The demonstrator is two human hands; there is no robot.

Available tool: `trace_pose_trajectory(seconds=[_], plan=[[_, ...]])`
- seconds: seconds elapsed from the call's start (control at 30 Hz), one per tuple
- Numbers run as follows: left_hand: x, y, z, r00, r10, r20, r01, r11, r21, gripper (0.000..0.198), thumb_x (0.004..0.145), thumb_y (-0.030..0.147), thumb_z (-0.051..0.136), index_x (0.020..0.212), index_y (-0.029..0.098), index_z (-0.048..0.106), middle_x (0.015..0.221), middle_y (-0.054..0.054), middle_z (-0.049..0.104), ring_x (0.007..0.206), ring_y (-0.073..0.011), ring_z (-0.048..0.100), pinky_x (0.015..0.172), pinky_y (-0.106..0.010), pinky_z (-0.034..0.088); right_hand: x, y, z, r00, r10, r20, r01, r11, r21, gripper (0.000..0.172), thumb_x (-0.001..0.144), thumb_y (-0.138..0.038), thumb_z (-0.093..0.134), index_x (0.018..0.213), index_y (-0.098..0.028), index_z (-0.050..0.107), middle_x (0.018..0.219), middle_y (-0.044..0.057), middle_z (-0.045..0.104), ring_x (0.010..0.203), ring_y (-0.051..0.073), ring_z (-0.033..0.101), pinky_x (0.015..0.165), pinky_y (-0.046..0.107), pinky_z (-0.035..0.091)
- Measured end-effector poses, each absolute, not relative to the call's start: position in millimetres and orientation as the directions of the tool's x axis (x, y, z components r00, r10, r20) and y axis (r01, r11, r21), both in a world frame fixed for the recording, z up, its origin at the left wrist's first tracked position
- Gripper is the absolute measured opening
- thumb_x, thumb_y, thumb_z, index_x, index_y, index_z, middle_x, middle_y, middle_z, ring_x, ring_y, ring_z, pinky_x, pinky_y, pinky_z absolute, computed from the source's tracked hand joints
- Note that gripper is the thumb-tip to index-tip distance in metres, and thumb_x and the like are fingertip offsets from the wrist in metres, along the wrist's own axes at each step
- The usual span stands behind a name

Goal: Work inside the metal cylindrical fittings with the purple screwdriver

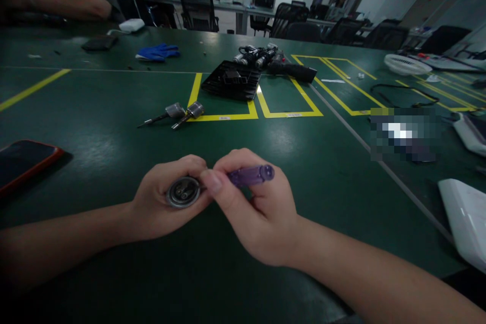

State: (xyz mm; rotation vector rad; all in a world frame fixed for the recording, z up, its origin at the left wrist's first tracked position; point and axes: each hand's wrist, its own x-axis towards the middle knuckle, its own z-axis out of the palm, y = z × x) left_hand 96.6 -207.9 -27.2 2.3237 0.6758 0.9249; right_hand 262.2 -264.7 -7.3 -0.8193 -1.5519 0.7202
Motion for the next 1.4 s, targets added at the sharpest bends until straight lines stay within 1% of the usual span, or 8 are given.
trace_pose_trajectory(seconds=[0.23, 0.37, 0.53, 0.63, 0.93, 1.07, 1.3, 1.4], plan=[[96, -207, -30, 0.637, 0.598, 0.485, 0.217, -0.744, 0.632, 0.013, 0.075, 0.018, 0.06, 0.069, 0.018, 0.048, 0.063, 0.004, 0.054, 0.057, -0.0093, 0.051, 0.053, -0.022, 0.042, 259, -259, -12, 0.031, 0.943, 0.332, -0.067, 0.333, -0.941, 0.015, 0.084, -0.026, 0.059, 0.071, -0.019, 0.056, 0.058, -0.005, 0.049, 0.053, 0.009, 0.044, 0.046, 0.023, 0.034], [96, -207, -30, 0.638, 0.603, 0.48, 0.223, -0.741, 0.634, 0.013, 0.076, 0.018, 0.061, 0.069, 0.017, 0.049, 0.062, 0.003, 0.054, 0.056, -0.009, 0.051, 0.052, -0.021, 0.04, 261, -263, -11, 0.026, 0.917, 0.398, -0.003, 0.398, -0.917, 0.014, 0.085, -0.023, 0.057, 0.072, -0.019, 0.056, 0.061, -0.004, 0.05, 0.055, 0.009, 0.046, 0.049, 0.025, 0.036], [95, -208, -28, 0.643, 0.58, 0.5, 0.21, -0.762, 0.612, 0.01, 0.075, 0.02, 0.059, 0.071, 0.016, 0.051, 0.064, 0.003, 0.055, 0.058, -0.0095, 0.051, 0.053, -0.021, 0.041, 264, -273, -5, -0.145, 0.842, 0.52, 0.141, 0.538, -0.831, 0.009, 0.086, -0.017, 0.052, 0.078, -0.02, 0.056, 0.066, -0.001, 0.051, 0.061, 0.011, 0.049, 0.056, 0.029, 0.039], [95, -208, -28, 0.65, 0.563, 0.511, 0.202, -0.776, 0.597, 0.011, 0.075, 0.021, 0.059, 0.071, 0.017, 0.051, 0.063, 0.003, 0.054, 0.057, -0.0097, 0.05, 0.053, -0.022, 0.041, 265, -273, -3, -0.16, 0.851, 0.5, 0.147, 0.522, -0.84, 0.012, 0.086, -0.017, 0.053, 0.075, -0.019, 0.054, 0.064, -0.002, 0.049, 0.059, 0.011, 0.047, 0.055, 0.029, 0.037], [96, -208, -31, 0.642, 0.577, 0.506, 0.204, -0.764, 0.613, 0.015, 0.075, 0.018, 0.061, 0.067, 0.017, 0.048, 0.062, 0.004, 0.053, 0.055, -0.0086, 0.049, 0.052, -0.021, 0.039, 260, -261, -10, -0.001, 0.973, 0.232, -0.157, 0.229, -0.961, 0.024, 0.085, -0.026, 0.057, 0.063, -0.018, 0.052, 0.056, -0.004, 0.048, 0.053, 0.008, 0.044, 0.049, 0.024, 0.031], [96, -207, -31, 0.633, 0.583, 0.509, 0.205, -0.761, 0.616, 0.015, 0.074, 0.016, 0.061, 0.067, 0.017, 0.048, 0.062, 0.004, 0.053, 0.055, -0.0087, 0.049, 0.052, -0.022, 0.039, 259, -261, -9, 0.01, 0.973, 0.231, -0.195, 0.229, -0.954, 0.024, 0.086, -0.024, 0.056, 0.063, -0.018, 0.053, 0.056, -0.004, 0.049, 0.053, 0.008, 0.044, 0.049, 0.023, 0.032], [96, -207, -28, 0.653, 0.564, 0.505, 0.211, -0.777, 0.593, 0.011, 0.076, 0.02, 0.059, 0.07, 0.017, 0.05, 0.063, 0.003, 0.055, 0.057, -0.0097, 0.05, 0.052, -0.022, 0.04, 262, -274, -6, -0.068, 0.893, 0.445, 0.029, 0.448, -0.894, 0.018, 0.087, -0.022, 0.053, 0.07, -0.019, 0.055, 0.06, -0.003, 0.047, 0.057, 0.01, 0.044, 0.053, 0.027, 0.034], [96, -208, -28, 0.657, 0.564, 0.499, 0.228, -0.781, 0.582, 0.011, 0.076, 0.019, 0.059, 0.069, 0.017, 0.05, 0.063, 0.002, 0.054, 0.057, -0.0097, 0.05, 0.052, -0.022, 0.04, 261, -273, -8, -0.087, 0.907, 0.413, 0.032, 0.417, -0.908, 0.019, 0.088, -0.022, 0.053, 0.069, -0.019, 0.054, 0.06, -0.003, 0.047, 0.056, 0.01, 0.043, 0.053, 0.027, 0.033]])
